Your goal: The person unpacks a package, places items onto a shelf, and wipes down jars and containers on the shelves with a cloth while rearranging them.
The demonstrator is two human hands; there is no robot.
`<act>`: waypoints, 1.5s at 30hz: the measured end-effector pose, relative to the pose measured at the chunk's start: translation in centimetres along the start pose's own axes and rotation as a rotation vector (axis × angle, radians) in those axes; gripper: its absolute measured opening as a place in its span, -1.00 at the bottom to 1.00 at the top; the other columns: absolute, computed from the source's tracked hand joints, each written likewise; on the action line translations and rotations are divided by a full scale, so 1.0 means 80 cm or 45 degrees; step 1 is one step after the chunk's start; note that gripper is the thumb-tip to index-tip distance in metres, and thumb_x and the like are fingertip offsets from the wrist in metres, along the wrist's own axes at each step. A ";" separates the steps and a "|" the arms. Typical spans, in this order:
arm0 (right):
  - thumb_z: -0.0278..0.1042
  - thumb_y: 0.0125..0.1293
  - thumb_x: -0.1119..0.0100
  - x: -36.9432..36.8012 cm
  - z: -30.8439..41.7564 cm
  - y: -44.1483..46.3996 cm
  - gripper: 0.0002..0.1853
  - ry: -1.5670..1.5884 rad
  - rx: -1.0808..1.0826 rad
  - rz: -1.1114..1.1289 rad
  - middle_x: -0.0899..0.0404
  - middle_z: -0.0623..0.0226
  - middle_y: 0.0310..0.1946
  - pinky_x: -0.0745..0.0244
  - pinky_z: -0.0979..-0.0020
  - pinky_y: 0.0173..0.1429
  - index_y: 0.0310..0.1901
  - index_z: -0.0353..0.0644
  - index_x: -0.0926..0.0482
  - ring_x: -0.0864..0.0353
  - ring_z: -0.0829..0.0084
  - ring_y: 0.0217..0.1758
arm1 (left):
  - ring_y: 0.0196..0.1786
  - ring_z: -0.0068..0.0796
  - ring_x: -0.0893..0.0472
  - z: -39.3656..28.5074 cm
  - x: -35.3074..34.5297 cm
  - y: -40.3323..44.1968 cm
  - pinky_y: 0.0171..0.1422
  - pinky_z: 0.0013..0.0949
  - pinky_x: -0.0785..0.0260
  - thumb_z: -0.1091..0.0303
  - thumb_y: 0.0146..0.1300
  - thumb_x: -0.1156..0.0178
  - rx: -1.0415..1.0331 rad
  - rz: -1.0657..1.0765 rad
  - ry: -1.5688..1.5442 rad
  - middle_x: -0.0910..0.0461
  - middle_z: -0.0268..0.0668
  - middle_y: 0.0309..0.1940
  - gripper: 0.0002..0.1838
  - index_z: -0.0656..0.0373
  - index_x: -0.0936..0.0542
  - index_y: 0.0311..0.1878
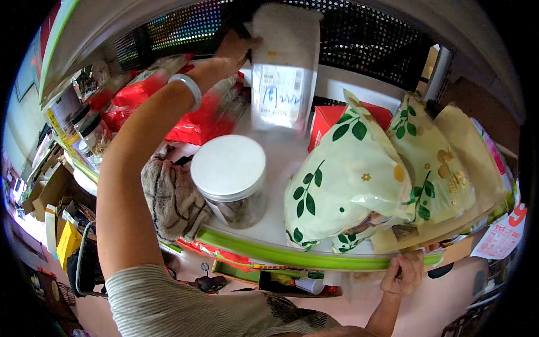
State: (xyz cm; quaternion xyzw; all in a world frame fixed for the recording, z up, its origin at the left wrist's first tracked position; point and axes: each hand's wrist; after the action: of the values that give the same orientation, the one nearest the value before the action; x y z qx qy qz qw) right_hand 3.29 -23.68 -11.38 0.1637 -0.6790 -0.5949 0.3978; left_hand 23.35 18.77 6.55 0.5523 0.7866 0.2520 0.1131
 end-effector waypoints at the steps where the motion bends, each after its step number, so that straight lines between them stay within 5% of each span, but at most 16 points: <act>1: -0.59 0.05 -0.07 0.000 -0.001 0.000 -0.86 -0.003 0.011 0.000 -0.46 0.25 -0.53 -0.27 0.29 -0.44 -0.30 -0.22 -0.47 -0.44 0.31 -0.53 | 0.09 -0.26 -0.44 0.023 0.002 0.009 0.24 -0.22 -0.27 0.49 0.10 -0.21 -0.042 0.045 -0.032 -0.48 -0.16 -0.02 -0.55 0.21 -0.37 0.09; 4: -0.59 0.03 -0.07 -0.003 -0.001 0.001 -0.87 0.010 0.005 -0.005 -0.46 0.22 -0.54 -0.29 0.27 -0.44 -0.32 -0.23 -0.47 -0.44 0.28 -0.54 | 0.09 -0.29 -0.42 0.059 0.002 0.025 0.26 -0.28 -0.21 0.44 0.12 -0.18 -0.128 0.113 -0.120 -0.48 -0.15 -0.01 -0.59 0.23 -0.40 0.07; 10: -0.65 0.09 -0.05 0.000 -0.004 0.000 -0.84 0.022 0.059 0.050 -0.48 0.11 -0.52 -0.33 0.22 -0.39 -0.25 -0.32 -0.43 -0.40 0.19 -0.55 | 0.11 -0.26 -0.42 0.047 0.026 0.060 0.28 -0.30 -0.21 0.45 0.10 -0.16 -0.317 0.464 0.313 -0.47 -0.14 0.01 -0.57 0.29 -0.40 0.07; 13: -0.65 0.10 -0.04 -0.001 0.002 0.001 -0.84 -0.004 0.019 0.043 -0.49 0.09 -0.49 -0.34 0.21 -0.36 -0.25 -0.32 -0.44 -0.42 0.17 -0.52 | 0.07 -0.27 -0.44 0.059 0.032 0.065 0.25 -0.30 -0.23 0.45 0.07 -0.17 -0.273 0.557 -0.002 -0.48 -0.16 0.00 -0.55 0.30 -0.41 0.07; 15: -0.65 0.11 -0.03 0.000 0.000 -0.005 -0.86 0.018 0.000 0.055 -0.50 0.09 -0.48 -0.35 0.21 -0.34 -0.25 -0.32 -0.44 -0.43 0.16 -0.51 | 0.11 -0.15 -0.41 0.114 0.053 0.121 0.25 -0.25 -0.23 0.40 0.03 -0.23 -0.684 0.569 0.708 -0.42 -0.04 0.05 -0.47 0.34 -0.36 0.10; 17: -0.65 0.11 -0.03 0.001 0.000 -0.005 -0.86 0.006 0.001 0.054 -0.50 0.08 -0.47 -0.35 0.21 -0.33 -0.26 -0.32 -0.44 -0.44 0.15 -0.49 | 0.13 -0.04 -0.38 0.137 0.055 0.142 0.25 -0.20 -0.21 0.30 0.00 -0.26 -0.683 0.352 1.047 -0.37 0.04 0.07 -0.35 0.35 -0.28 0.15; 18: -0.65 0.11 -0.03 0.001 0.001 -0.002 -0.87 -0.015 0.011 0.049 -0.50 0.09 -0.47 -0.35 0.22 -0.33 -0.26 -0.32 -0.45 -0.44 0.15 -0.49 | 0.13 0.00 -0.36 0.139 0.050 0.141 0.25 -0.17 -0.20 0.22 -0.01 -0.26 -0.477 0.144 1.021 -0.35 0.07 0.08 -0.29 0.35 -0.24 0.18; 22: -0.64 0.12 -0.03 -0.001 0.002 0.001 -0.87 -0.002 -0.013 0.065 -0.49 0.09 -0.48 -0.36 0.21 -0.32 -0.26 -0.32 -0.45 -0.45 0.16 -0.50 | 0.19 0.12 -0.27 0.054 0.013 0.049 0.27 -0.07 -0.16 -0.05 -0.08 -0.25 -0.271 -0.335 1.288 -0.21 0.18 0.16 0.01 0.33 0.00 0.32; 25: -0.64 0.12 -0.03 -0.003 0.000 -0.005 -0.87 -0.056 0.025 0.012 -0.49 0.10 -0.48 -0.36 0.21 -0.32 -0.26 -0.32 -0.45 -0.44 0.18 -0.50 | 0.17 0.06 -0.34 0.061 0.013 0.012 0.22 -0.07 -0.21 -0.08 -0.08 -0.25 -0.722 0.092 1.342 -0.27 0.21 0.13 0.04 0.32 0.04 0.33; 29: -0.63 0.12 -0.04 0.002 0.000 -0.003 -0.86 -0.031 0.008 0.084 -0.49 0.11 -0.49 -0.36 0.20 -0.32 -0.25 -0.33 -0.45 -0.43 0.18 -0.50 | -0.14 -0.25 -0.55 0.046 -0.007 -0.015 -0.08 -0.28 -0.43 -0.06 -0.13 -0.36 0.179 0.169 0.987 -0.55 -0.04 -0.20 -0.11 0.33 -0.24 0.16; 30: -0.63 0.12 -0.04 0.003 0.001 -0.005 -0.86 -0.057 0.005 0.104 -0.50 0.11 -0.49 -0.36 0.19 -0.31 -0.24 -0.33 -0.45 -0.43 0.18 -0.49 | -0.21 -0.35 -0.57 0.020 -0.010 -0.029 -0.18 -0.34 -0.45 0.03 -0.11 -0.40 0.346 0.167 0.916 -0.58 -0.17 -0.21 -0.32 0.30 -0.46 0.00; 33: -0.62 0.05 -0.05 -0.003 0.002 -0.006 -0.86 -0.081 -0.016 0.025 -0.50 0.15 -0.48 -0.38 0.15 -0.30 -0.31 -0.29 -0.46 -0.46 0.19 -0.51 | -0.25 -0.40 -0.57 0.007 -0.003 -0.038 -0.19 -0.36 -0.44 0.11 -0.07 -0.41 0.436 0.350 0.462 -0.58 -0.22 -0.20 -0.53 0.24 -0.56 -0.17; 36: -0.62 0.09 -0.05 -0.003 0.001 -0.006 -0.86 -0.056 0.011 0.029 -0.51 0.13 -0.48 -0.37 0.14 -0.25 -0.27 -0.30 -0.46 -0.45 0.19 -0.49 | -0.23 -0.40 -0.57 0.019 0.008 -0.008 -0.16 -0.36 -0.44 0.14 0.01 -0.36 0.547 0.640 0.312 -0.58 -0.20 -0.19 -0.56 0.23 -0.54 -0.11; 39: -0.62 0.13 -0.06 -0.002 0.001 -0.005 -0.86 -0.029 0.026 0.045 -0.52 0.10 -0.48 -0.37 0.14 -0.20 -0.24 -0.31 -0.46 -0.45 0.19 -0.47 | -0.14 -0.34 -0.58 -0.043 -0.002 -0.027 -0.08 -0.31 -0.48 0.22 0.08 -0.30 0.237 0.526 0.437 -0.59 -0.14 -0.18 -0.61 0.28 -0.54 -0.09; 42: -0.61 0.14 -0.06 -0.002 0.000 -0.006 -0.88 -0.032 0.011 0.076 -0.52 0.09 -0.48 -0.37 0.13 -0.17 -0.25 -0.32 -0.46 -0.45 0.20 -0.47 | -0.05 -0.26 -0.58 -0.038 -0.017 -0.002 0.01 -0.26 -0.50 0.29 0.15 -0.22 -0.027 0.462 0.116 -0.58 -0.05 -0.16 -0.63 0.36 -0.51 -0.05; 45: -0.61 0.14 -0.05 -0.002 -0.002 -0.010 -0.89 -0.055 0.017 0.090 -0.53 0.07 -0.46 -0.37 0.10 -0.13 -0.26 -0.33 -0.45 -0.47 0.19 -0.47 | -0.07 -0.18 -0.60 0.001 -0.050 0.029 -0.02 -0.28 -0.54 0.33 0.19 -0.16 -0.022 0.534 0.055 -0.56 0.03 -0.15 -0.62 0.43 -0.46 -0.02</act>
State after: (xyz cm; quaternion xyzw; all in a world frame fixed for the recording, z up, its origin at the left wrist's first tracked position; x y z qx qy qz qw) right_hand 3.28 -23.89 -12.17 0.1295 -0.6967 -0.5793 0.4028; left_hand 26.72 15.71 7.27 0.6973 0.6545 0.2885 0.0459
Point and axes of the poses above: each hand's wrist, its own y-axis towards the middle knuckle, its own x-axis out of the back of the hand, z = x × y
